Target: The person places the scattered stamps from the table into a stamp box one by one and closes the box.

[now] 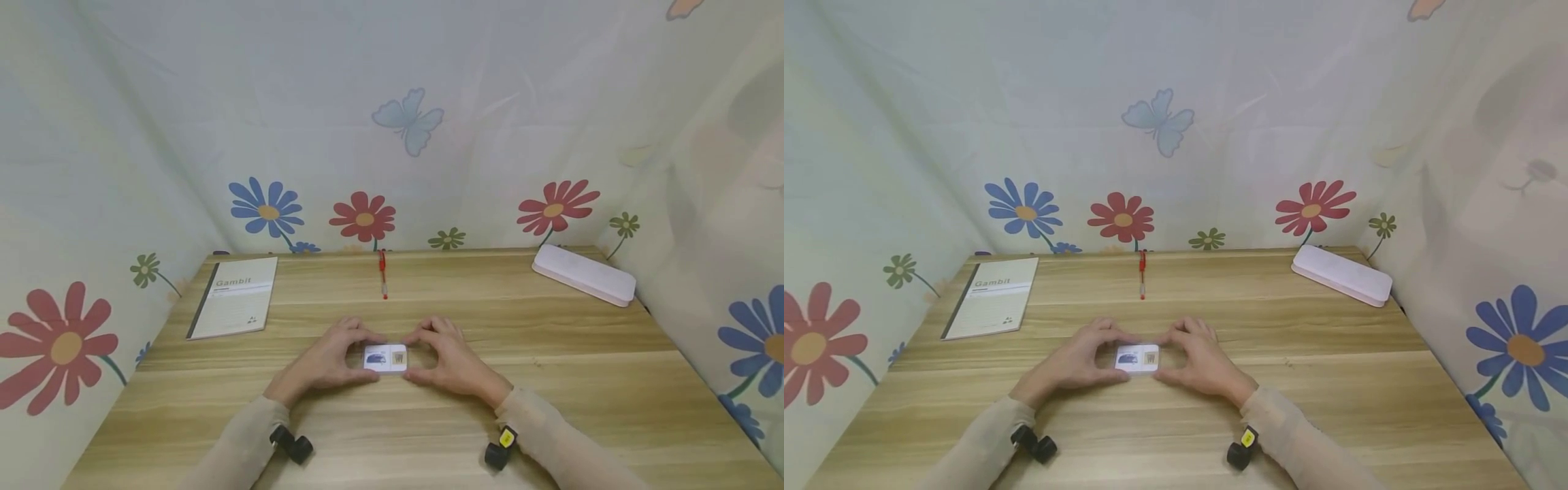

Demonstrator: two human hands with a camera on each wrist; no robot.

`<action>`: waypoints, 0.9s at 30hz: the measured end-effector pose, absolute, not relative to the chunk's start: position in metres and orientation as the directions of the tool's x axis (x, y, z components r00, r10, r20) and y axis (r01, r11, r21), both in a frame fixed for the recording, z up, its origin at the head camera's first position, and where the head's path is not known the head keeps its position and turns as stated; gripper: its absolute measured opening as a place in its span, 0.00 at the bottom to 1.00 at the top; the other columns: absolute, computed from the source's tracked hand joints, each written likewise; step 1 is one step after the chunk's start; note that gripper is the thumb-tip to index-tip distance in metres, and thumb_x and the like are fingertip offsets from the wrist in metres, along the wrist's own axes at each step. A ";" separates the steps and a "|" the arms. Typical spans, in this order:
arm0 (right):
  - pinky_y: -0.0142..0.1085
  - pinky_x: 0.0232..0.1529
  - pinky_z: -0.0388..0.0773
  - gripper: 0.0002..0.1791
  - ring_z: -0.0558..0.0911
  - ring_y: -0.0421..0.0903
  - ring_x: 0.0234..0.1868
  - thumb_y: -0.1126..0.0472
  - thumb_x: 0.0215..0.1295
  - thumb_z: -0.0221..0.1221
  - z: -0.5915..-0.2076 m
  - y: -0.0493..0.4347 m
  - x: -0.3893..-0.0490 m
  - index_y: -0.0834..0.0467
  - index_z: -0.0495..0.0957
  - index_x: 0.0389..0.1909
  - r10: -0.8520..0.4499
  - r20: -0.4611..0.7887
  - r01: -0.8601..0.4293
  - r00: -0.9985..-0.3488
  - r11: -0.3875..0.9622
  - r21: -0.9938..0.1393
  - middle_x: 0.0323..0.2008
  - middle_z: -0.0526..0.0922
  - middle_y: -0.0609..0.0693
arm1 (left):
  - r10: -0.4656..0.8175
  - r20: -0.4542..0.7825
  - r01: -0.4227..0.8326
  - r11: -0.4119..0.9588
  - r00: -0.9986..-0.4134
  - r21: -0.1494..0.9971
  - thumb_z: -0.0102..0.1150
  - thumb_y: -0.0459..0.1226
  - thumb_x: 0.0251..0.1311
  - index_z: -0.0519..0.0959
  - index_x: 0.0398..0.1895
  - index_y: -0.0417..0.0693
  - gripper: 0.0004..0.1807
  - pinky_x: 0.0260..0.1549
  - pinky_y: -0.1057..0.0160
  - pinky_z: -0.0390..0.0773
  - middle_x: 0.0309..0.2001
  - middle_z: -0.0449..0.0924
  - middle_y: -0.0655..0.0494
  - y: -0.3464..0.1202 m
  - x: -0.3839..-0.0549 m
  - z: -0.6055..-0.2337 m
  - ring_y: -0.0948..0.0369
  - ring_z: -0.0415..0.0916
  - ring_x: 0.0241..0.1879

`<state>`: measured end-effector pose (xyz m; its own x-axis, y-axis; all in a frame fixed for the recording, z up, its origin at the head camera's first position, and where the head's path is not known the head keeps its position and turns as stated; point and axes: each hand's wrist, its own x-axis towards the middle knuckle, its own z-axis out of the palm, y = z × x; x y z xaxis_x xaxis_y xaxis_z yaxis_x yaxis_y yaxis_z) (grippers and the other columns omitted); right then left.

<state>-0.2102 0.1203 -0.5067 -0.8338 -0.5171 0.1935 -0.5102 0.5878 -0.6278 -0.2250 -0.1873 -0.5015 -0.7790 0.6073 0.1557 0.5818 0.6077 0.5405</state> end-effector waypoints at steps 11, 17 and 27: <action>0.57 0.71 0.64 0.30 0.69 0.50 0.69 0.42 0.62 0.81 -0.508 0.119 -0.210 0.42 0.87 0.64 -0.513 0.187 -0.503 -0.838 0.591 -0.631 0.62 0.74 0.43 | 0.593 0.110 0.540 0.621 -0.798 0.568 0.84 0.60 0.58 0.85 0.69 0.69 0.35 0.53 0.58 0.76 0.49 0.76 0.69 -0.188 -0.223 -0.500 0.64 0.73 0.49; 0.58 0.70 0.65 0.30 0.70 0.51 0.68 0.41 0.62 0.81 -0.507 0.119 -0.210 0.43 0.87 0.64 -0.514 0.203 -0.516 -0.833 0.590 -0.621 0.62 0.75 0.44 | 0.584 0.083 0.516 0.629 -0.807 0.581 0.83 0.59 0.59 0.85 0.70 0.69 0.35 0.54 0.56 0.76 0.50 0.74 0.68 -0.187 -0.222 -0.498 0.63 0.72 0.50; 0.56 0.71 0.64 0.30 0.69 0.50 0.68 0.41 0.63 0.80 -0.506 0.119 -0.211 0.42 0.86 0.64 -0.516 0.181 -0.505 -0.837 0.604 -0.616 0.62 0.74 0.43 | 0.584 0.082 0.514 0.627 -0.807 0.586 0.83 0.59 0.60 0.84 0.69 0.69 0.34 0.61 0.50 0.77 0.55 0.75 0.68 -0.187 -0.223 -0.499 0.62 0.73 0.56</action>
